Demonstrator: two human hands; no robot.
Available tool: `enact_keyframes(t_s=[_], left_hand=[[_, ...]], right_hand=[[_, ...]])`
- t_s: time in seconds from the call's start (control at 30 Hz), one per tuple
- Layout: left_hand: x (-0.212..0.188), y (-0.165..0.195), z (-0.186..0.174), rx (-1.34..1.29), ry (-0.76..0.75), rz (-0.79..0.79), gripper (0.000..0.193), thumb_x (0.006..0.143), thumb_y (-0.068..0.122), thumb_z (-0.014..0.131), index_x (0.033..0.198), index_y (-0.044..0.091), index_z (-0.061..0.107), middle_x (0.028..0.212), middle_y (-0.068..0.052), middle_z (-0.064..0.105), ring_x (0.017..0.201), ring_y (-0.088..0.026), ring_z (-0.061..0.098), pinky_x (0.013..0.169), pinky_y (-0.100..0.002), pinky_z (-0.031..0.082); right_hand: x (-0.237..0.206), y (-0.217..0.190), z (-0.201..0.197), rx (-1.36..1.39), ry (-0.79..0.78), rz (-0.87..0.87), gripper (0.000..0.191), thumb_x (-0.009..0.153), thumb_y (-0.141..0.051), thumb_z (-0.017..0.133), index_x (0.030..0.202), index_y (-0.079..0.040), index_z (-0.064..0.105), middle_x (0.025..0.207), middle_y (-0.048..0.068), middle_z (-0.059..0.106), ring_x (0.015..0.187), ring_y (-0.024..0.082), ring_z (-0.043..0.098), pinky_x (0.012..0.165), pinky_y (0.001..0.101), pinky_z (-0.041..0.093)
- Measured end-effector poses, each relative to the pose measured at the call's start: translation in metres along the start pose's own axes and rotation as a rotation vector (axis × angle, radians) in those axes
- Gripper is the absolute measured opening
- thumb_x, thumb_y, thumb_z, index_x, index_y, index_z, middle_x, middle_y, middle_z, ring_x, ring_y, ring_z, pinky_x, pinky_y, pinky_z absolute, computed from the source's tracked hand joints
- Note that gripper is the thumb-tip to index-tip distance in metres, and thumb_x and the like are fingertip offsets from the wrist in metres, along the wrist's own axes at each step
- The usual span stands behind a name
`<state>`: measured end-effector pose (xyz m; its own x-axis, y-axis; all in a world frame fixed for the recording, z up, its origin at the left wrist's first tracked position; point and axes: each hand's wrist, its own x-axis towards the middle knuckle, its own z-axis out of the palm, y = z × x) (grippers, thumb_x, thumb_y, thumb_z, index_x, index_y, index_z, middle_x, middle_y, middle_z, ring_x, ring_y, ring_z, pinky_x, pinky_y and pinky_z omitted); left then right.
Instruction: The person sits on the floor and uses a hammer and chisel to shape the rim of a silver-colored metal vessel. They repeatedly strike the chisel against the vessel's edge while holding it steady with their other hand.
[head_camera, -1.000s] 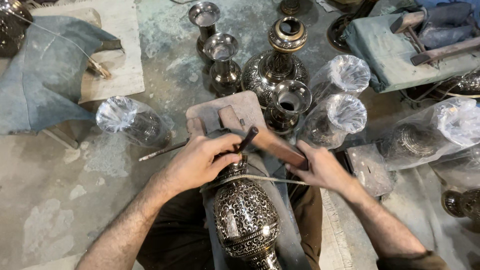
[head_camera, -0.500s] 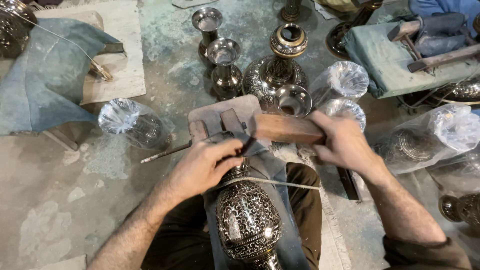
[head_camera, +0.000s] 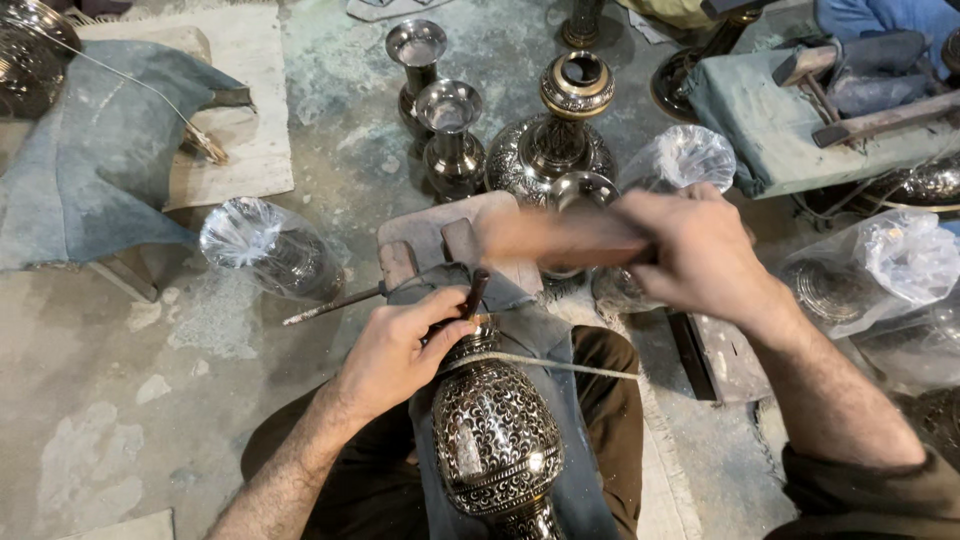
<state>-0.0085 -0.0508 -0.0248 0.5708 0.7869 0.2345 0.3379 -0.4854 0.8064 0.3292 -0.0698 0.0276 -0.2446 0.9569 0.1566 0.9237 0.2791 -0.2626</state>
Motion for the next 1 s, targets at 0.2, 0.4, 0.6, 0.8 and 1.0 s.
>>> enact_keyframes(t_s=[0.2,0.4,0.6,0.8,1.0], left_hand=[[0.009,0.009,-0.011,0.027,-0.113,0.078,0.029,0.095,0.014,0.071,0.122,0.004,0.067,0.098,-0.014,0.08,0.087,-0.026,0.081,0.069,-0.036,0.063],[0.014,0.011,-0.012,0.047,-0.281,-0.224,0.031,0.097,0.021,0.07,0.128,0.014,0.068,0.1,-0.005,0.081,0.072,-0.028,0.078,0.061,-0.039,0.061],[0.008,-0.001,-0.014,-0.093,-0.131,0.04,0.033,0.096,0.02,0.071,0.125,0.006,0.066,0.108,-0.011,0.08,0.094,-0.022,0.08,0.076,-0.035,0.064],[0.011,-0.008,-0.011,-0.094,-0.137,0.076,0.034,0.095,0.021,0.073,0.124,0.004,0.067,0.111,-0.013,0.079,0.098,-0.023,0.08,0.077,-0.035,0.063],[0.005,-0.007,-0.005,-0.102,-0.043,0.026,0.034,0.093,0.019,0.075,0.123,0.004,0.067,0.112,-0.013,0.078,0.099,-0.024,0.079,0.072,-0.034,0.065]], right_hand=[[-0.025,0.001,0.018,0.091,0.175,-0.064,0.038,0.068,-0.016,0.077,0.102,-0.01,0.062,0.078,0.006,0.07,0.068,0.025,0.07,0.065,0.0428,0.05],[-0.05,0.02,0.049,0.014,0.115,-0.021,0.039,0.068,-0.014,0.076,0.102,-0.007,0.06,0.08,0.01,0.071,0.067,0.028,0.071,0.063,0.0399,0.058],[-0.052,0.015,0.085,0.148,-0.27,0.149,0.039,0.075,-0.007,0.074,0.113,-0.005,0.063,0.078,0.01,0.073,0.063,0.023,0.073,0.058,0.036,0.062],[-0.032,0.017,0.041,0.515,-0.088,0.236,0.025,0.081,-0.009,0.078,0.103,-0.004,0.067,0.075,0.008,0.072,0.058,0.02,0.07,0.052,0.0352,0.06],[-0.006,-0.016,-0.009,0.14,-0.062,0.185,0.03,0.087,-0.014,0.079,0.111,-0.008,0.063,0.08,0.007,0.071,0.074,0.02,0.068,0.072,0.039,0.054]])
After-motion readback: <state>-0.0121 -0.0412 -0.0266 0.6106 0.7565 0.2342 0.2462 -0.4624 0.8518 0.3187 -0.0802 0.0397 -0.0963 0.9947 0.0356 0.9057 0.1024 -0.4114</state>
